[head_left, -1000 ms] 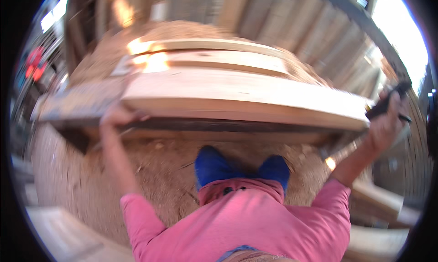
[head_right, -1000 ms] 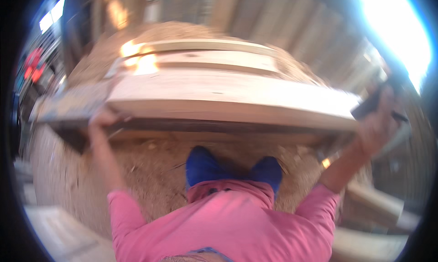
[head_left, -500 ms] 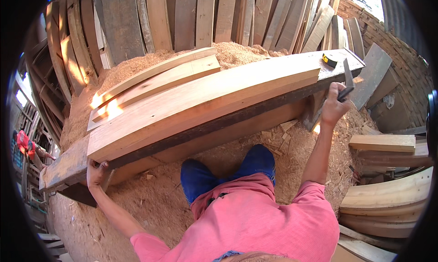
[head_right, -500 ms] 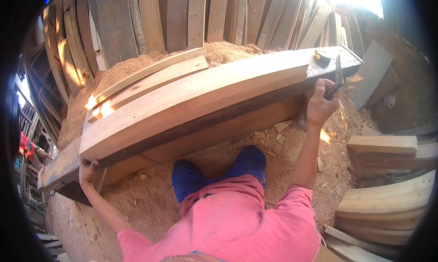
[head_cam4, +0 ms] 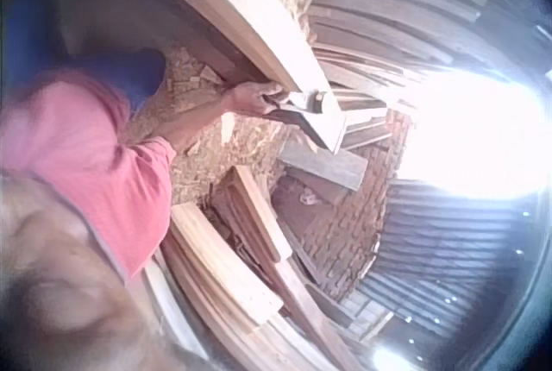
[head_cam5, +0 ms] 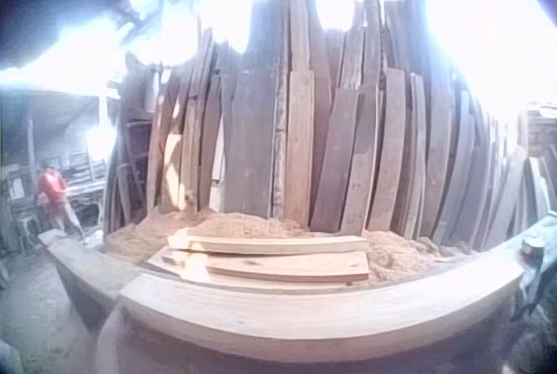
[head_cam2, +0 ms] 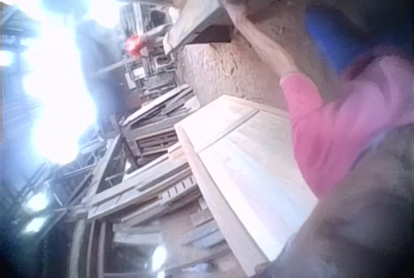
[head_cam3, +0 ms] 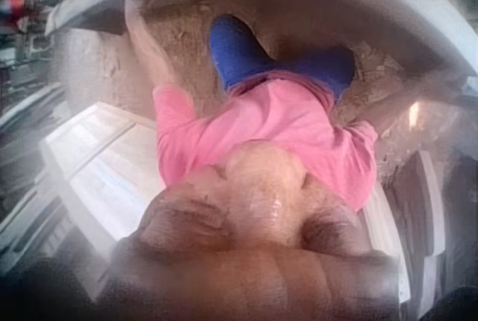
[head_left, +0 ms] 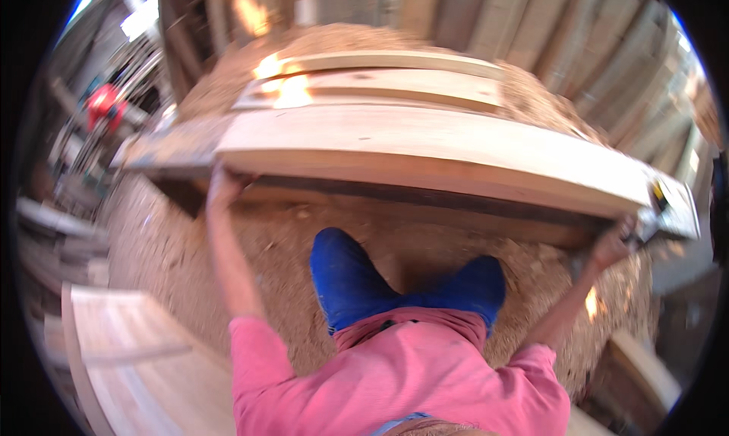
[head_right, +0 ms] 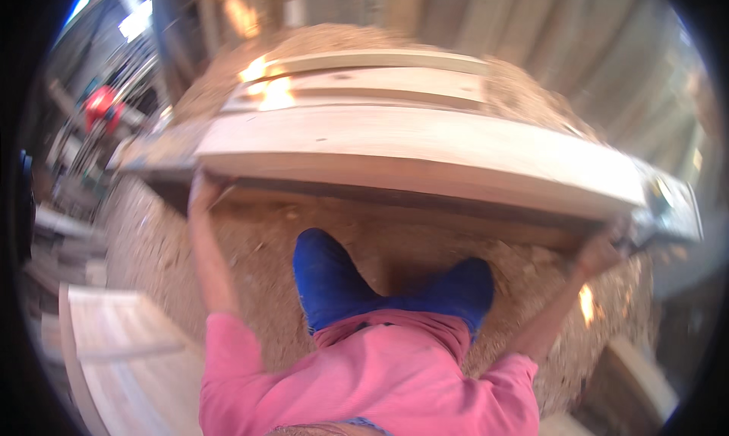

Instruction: The person measures a wooden plank with a tape measure and marks it with a pencil. They then use a try square to draw straight lines on the plank. The person handles the plank and tools on a workbench in a woodworking shop.

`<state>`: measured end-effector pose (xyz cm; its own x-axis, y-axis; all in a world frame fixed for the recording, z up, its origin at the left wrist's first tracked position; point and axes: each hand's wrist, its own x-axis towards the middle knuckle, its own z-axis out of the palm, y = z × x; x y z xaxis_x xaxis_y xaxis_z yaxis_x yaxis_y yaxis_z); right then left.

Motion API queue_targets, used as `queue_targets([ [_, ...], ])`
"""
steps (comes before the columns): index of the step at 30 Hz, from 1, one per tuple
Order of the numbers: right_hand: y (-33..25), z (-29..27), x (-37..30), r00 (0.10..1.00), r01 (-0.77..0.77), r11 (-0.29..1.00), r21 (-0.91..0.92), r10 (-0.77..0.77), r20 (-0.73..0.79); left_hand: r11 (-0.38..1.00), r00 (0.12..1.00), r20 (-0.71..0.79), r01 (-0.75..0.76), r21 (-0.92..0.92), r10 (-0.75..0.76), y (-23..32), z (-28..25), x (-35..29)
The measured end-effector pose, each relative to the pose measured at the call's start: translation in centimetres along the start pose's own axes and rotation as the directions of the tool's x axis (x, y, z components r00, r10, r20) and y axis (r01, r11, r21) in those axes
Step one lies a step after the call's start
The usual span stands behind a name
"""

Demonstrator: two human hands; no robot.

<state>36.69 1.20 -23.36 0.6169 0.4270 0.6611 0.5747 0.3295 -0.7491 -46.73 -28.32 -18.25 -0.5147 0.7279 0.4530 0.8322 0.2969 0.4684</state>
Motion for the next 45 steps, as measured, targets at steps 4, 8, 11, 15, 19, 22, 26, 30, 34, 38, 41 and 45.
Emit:
queue_targets([
  [4,0.0,0.0,-0.2,0.997,-0.073,0.996,0.044,0.072,0.033,0.993,0.992,-0.065,-0.114,-0.039,0.112,1.8,0.0,-0.2],
  [8,0.0,0.3,-0.1,0.997,-0.070,0.998,-0.001,0.070,0.019,0.960,0.979,-0.075,-0.168,0.223,0.189,3.3,0.2,-0.3],
  [11,0.9,0.5,0.4,0.999,-0.046,0.999,-0.019,0.046,-0.003,0.968,0.973,-0.101,-0.187,0.170,0.206,4.0,0.1,-0.6],
  [15,2.9,0.1,1.7,1.000,0.000,0.997,-0.078,0.000,0.008,0.952,0.937,-0.183,-0.277,0.134,0.298,4.9,0.3,-0.8],
  [19,3.1,-1.7,3.1,0.996,0.052,0.993,-0.110,-0.043,0.075,0.964,0.952,-0.158,-0.252,0.087,0.263,5.2,0.0,-1.1],
  [22,0.1,-4.5,4.2,0.989,0.130,0.964,-0.232,-0.144,-0.042,0.946,0.945,0.036,-0.325,-0.024,0.325,4.5,-2.4,-1.2],
  [26,-8.3,-6.2,5.2,0.968,0.232,0.965,-0.126,-0.241,-0.068,0.542,0.919,0.228,0.020,-0.840,0.320,4.1,-5.7,0.0],
  [30,-16.6,-5.4,4.1,0.919,0.386,0.907,0.168,-0.362,-0.154,0.677,0.917,0.268,-0.004,-0.736,0.296,5.5,-6.1,2.4],
  [34,-20.7,-3.5,2.2,0.884,0.465,0.796,0.388,-0.440,-0.158,0.694,0.903,0.293,-0.007,-0.720,0.314,6.7,-5.8,3.5],
  [38,-21.5,-2.1,1.3,0.871,0.483,0.807,0.341,-0.484,-0.088,0.685,0.906,0.257,-0.048,-0.727,0.337,6.7,-5.8,2.9],
  [41,-21.8,-1.1,1.3,0.827,0.529,0.761,0.376,-0.561,-0.028,0.679,0.911,0.268,-0.019,-0.734,0.314,6.8,-5.6,2.5],
  [45,-23.0,-0.1,0.9,0.817,0.516,0.739,0.434,-0.577,0.012,0.667,0.909,0.217,-0.085,-0.740,0.356,6.9,-5.4,2.5],
])
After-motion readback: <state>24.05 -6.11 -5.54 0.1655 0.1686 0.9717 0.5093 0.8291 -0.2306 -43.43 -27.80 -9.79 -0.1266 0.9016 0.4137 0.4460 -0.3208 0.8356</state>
